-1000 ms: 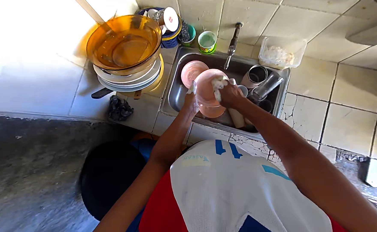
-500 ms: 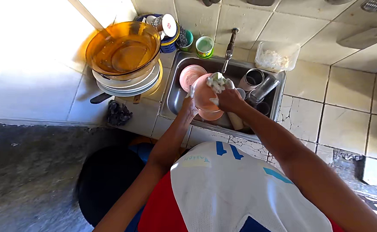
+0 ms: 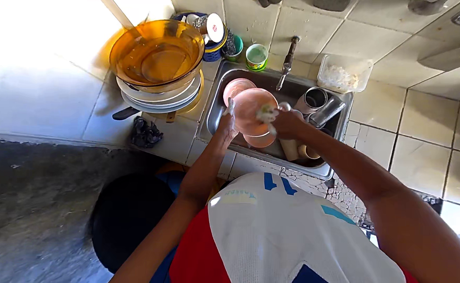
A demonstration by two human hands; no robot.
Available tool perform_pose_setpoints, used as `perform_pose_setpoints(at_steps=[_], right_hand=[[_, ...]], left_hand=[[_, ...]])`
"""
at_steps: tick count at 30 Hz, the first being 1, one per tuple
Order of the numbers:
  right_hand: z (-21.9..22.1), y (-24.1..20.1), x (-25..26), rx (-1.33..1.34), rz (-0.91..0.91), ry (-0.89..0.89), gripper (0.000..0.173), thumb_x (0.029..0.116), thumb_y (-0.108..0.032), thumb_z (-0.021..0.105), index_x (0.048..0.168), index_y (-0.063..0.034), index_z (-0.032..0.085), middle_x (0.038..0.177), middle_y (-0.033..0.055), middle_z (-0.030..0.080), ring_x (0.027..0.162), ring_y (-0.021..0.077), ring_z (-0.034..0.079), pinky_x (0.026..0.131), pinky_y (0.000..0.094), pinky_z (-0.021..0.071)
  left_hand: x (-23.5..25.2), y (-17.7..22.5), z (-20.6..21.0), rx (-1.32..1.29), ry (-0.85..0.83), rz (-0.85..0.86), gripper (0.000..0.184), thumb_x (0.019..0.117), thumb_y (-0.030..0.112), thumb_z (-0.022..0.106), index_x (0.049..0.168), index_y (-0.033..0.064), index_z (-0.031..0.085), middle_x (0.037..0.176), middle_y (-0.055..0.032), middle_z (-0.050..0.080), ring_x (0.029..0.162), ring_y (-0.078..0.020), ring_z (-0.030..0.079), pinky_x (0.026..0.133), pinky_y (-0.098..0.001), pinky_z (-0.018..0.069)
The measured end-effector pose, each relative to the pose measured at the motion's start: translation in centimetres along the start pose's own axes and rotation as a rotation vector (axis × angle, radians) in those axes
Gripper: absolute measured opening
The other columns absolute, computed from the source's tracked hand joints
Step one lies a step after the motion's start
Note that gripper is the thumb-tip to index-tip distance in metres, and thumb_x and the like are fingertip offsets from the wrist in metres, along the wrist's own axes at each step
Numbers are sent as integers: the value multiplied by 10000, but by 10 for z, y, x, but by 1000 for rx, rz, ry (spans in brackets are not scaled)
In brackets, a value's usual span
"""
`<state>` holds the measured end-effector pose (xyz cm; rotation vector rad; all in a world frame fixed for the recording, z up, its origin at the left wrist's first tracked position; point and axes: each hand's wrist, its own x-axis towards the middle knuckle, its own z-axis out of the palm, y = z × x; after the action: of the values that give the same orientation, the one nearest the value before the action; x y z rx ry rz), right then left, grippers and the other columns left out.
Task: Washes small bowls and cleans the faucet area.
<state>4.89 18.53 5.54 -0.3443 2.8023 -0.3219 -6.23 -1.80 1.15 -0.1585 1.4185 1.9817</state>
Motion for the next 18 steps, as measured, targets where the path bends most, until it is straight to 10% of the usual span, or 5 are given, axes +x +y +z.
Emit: perform_pose_setpoints(at_steps=[4, 10, 13, 18], right_hand=[[3, -6, 33, 32, 135, 221, 544, 1029, -359, 505, 1478, -52, 509, 1526, 213, 501, 1462, 407, 406, 1196, 620, 304], [36, -54, 44, 412, -37, 91, 798, 800, -218, 829, 1448, 87, 477, 1478, 325, 485, 1413, 457, 443, 1188, 569, 343], [22, -58, 37, 443, 76, 103, 552, 879, -78, 742, 1342, 146, 542, 1320, 357, 591, 1284, 492, 561, 1107, 602, 422], [5, -25, 38, 1434, 262, 757, 480, 856, -80, 755, 1280, 53, 573, 1131, 119, 697, 1031, 154, 683, 928, 356, 593]], left_hand=[[-1, -3, 18, -64, -26, -64, 622, 1065, 586, 368, 1488, 138, 453, 1381, -112, 598, 1248, -232, 597, 1010, -470, 539], [-3, 13, 25, 120, 179, -171, 514, 1075, 523, 407, 1207, 52, 564, 851, -78, 624, 696, -154, 612, 609, -337, 550], [-11, 24, 27, 118, 165, -277, 622, 1063, 611, 322, 1381, 107, 500, 1095, -128, 627, 908, -217, 623, 751, -401, 557], [13, -4, 2, 55, 2, -311, 925, 922, 859, 212, 1557, 210, 389, 1498, -159, 501, 1311, -336, 528, 1006, -569, 480]])
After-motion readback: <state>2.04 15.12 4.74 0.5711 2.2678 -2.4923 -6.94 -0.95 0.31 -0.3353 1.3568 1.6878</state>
